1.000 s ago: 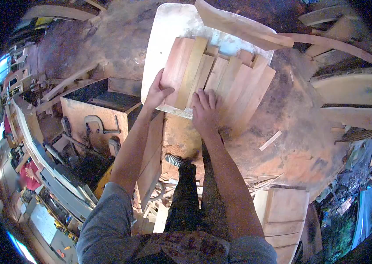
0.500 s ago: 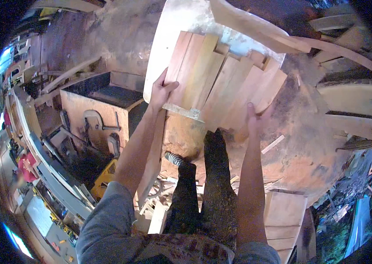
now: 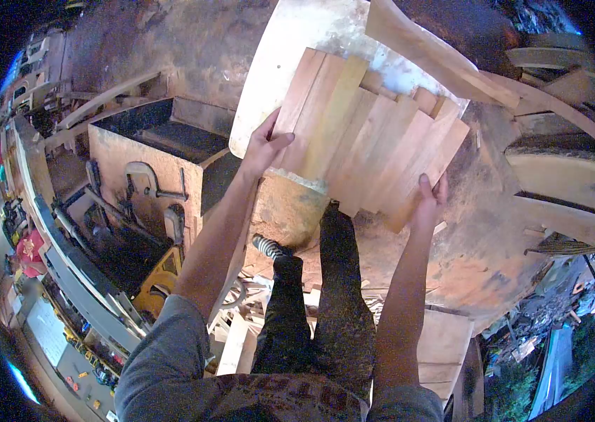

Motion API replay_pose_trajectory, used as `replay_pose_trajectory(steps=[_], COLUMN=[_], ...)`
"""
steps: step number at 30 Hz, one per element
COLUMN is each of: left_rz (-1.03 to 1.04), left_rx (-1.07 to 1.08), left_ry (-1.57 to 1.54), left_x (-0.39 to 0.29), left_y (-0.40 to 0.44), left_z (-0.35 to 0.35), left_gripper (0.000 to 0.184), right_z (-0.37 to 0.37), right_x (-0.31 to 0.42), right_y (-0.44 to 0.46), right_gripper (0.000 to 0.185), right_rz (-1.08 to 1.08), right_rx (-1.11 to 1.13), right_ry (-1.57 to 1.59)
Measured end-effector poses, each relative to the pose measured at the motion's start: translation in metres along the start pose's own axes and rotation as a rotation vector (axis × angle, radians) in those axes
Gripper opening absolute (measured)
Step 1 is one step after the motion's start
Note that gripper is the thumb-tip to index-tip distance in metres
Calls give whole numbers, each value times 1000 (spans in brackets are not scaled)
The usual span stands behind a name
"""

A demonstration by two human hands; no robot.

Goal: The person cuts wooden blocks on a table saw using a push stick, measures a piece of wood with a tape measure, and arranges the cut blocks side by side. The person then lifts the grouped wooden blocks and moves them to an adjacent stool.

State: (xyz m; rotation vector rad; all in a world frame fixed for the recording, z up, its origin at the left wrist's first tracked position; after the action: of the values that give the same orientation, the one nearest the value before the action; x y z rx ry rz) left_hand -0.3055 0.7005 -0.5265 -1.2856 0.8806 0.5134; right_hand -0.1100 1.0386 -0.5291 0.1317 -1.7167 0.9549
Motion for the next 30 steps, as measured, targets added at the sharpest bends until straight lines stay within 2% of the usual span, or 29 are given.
replay_pose_trajectory(steps=[4, 7, 10, 12, 14, 17, 21, 28, 30], left_rz=[59, -53, 44, -160, -116, -55, 30, -90, -69], left_rx=[-1, 32, 44, 27, 8, -12, -17, -28, -1], left_ry=[-15, -14, -82, -38, -72, -104, -117, 65, 16], left_x=[4, 4, 6, 10, 9, 5, 4, -12, 0], left_y=[5, 5, 15, 22, 19, 11, 10, -3, -1], left_z=[-1, -4, -6, -9, -2, 5, 8, 22, 25], left_gripper=[79, 79, 77, 74, 73, 71, 68, 68, 71], right_z=[-13, -14, -11, -11, -13, -18, -15, -26, -27], right_x=[-6, -7, -10, -13, -18, -25, -14, -18, -8], right_y=[10, 11, 10, 8, 11, 14, 6, 3, 10], right_gripper=[58, 55, 52, 51, 54, 54, 54, 53, 51], right_rz=[21, 55, 27, 7, 79, 53, 107, 93, 53], right_rx=[-40, -38, -24, -18, -57, 0, -65, -52, -52], right_ry=[86, 138, 138, 90, 46, 92, 139, 189, 170])
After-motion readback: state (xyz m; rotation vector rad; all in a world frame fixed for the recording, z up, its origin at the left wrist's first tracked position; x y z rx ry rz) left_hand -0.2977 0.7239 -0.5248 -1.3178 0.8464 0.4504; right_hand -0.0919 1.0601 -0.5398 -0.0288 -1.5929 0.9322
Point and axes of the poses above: each hand's wrist, its own y-axis towards the middle knuckle, its own z-axis out of the palm, x = y × z, the point moved 2 cm from there along y, towards the middle knuckle, and after that the axes turned 3 degrees about -y, right-handed, at the moved point
